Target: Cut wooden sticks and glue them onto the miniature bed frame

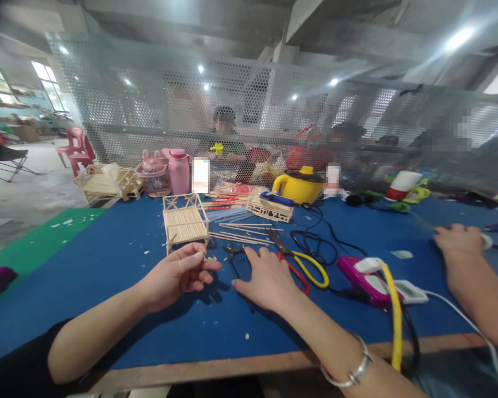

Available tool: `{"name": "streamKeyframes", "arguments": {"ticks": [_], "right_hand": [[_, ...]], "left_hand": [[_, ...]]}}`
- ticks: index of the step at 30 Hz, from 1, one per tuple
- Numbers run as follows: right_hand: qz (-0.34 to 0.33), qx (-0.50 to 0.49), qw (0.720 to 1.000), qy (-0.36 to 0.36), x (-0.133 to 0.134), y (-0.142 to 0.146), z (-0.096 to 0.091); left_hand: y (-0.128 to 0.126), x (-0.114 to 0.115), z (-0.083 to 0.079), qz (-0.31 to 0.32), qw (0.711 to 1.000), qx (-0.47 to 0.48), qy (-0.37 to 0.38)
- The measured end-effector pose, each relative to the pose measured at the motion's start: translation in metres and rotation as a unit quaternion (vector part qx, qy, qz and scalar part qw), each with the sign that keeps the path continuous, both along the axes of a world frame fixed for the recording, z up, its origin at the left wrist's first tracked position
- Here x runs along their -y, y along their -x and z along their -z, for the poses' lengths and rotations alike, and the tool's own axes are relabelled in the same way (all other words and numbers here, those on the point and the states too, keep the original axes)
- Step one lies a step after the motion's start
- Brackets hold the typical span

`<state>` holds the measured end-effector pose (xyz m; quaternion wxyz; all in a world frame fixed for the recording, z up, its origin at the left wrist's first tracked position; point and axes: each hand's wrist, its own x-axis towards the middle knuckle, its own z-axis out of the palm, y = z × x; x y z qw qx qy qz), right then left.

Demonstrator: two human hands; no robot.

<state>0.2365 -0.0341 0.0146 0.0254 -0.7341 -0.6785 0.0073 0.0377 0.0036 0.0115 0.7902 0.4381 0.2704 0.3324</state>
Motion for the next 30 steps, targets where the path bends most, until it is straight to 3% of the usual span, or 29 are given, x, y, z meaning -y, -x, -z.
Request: {"name": "streamKeyframes", "arguments": {"ticks": [5,7,9,11,14,15,16,18,20,22,24,26,30], "right_hand": [[-0.011,-0.045,0.998,-0.039,0.004,-0.003,0.0],[-0.011,-0.114,0.992,-0.046,0.005,-0.008,-0.003],[0.011,-0.247,0.969,-0.024,0.008,-0.014,-0.008],[0.036,-0.435,0.899,0.035,0.011,-0.019,-0.014],[0.013,-0.656,0.747,0.111,0.015,-0.019,-0.016],[-0.003,-0.686,0.717,0.125,0.017,-0.017,-0.015],[-0.015,-0.697,0.705,0.134,0.018,-0.014,-0.013],[-0.034,-0.67,0.73,0.13,0.019,-0.007,-0.009],[-0.077,-0.58,0.807,0.084,0.019,-0.002,-0.006],[-0.138,-0.428,0.893,-0.001,0.021,0.001,-0.006],[-0.181,-0.276,0.942,-0.056,0.025,0.001,-0.008],[-0.2,-0.189,0.96,-0.06,0.029,0.001,-0.01],[-0.204,-0.145,0.966,-0.057,0.036,0.001,-0.011]], "left_hand": [[0.0,0.001,0.0,-0.005,1.0,0.008,-0.028],[-0.001,0.001,0.002,-0.002,0.999,0.004,-0.042],[-0.001,0.002,0.004,-0.003,0.999,-0.004,-0.047],[-0.002,0.002,0.005,-0.007,0.999,-0.009,-0.042],[-0.002,0.001,0.005,-0.018,0.999,-0.012,-0.04],[-0.002,0.001,0.005,-0.025,0.999,-0.012,-0.043],[-0.003,0.0,0.005,-0.034,0.998,-0.013,-0.046],[-0.003,0.0,0.005,-0.055,0.997,-0.014,-0.051],[-0.003,0.0,0.005,-0.069,0.996,-0.016,-0.052],[-0.004,0.0,0.005,-0.08,0.995,-0.019,-0.05],[-0.004,-0.001,0.004,-0.09,0.995,-0.022,-0.046],[-0.005,-0.001,0.004,-0.102,0.994,-0.023,-0.04],[-0.004,0.001,0.002,-0.107,0.993,-0.03,-0.043]]}}
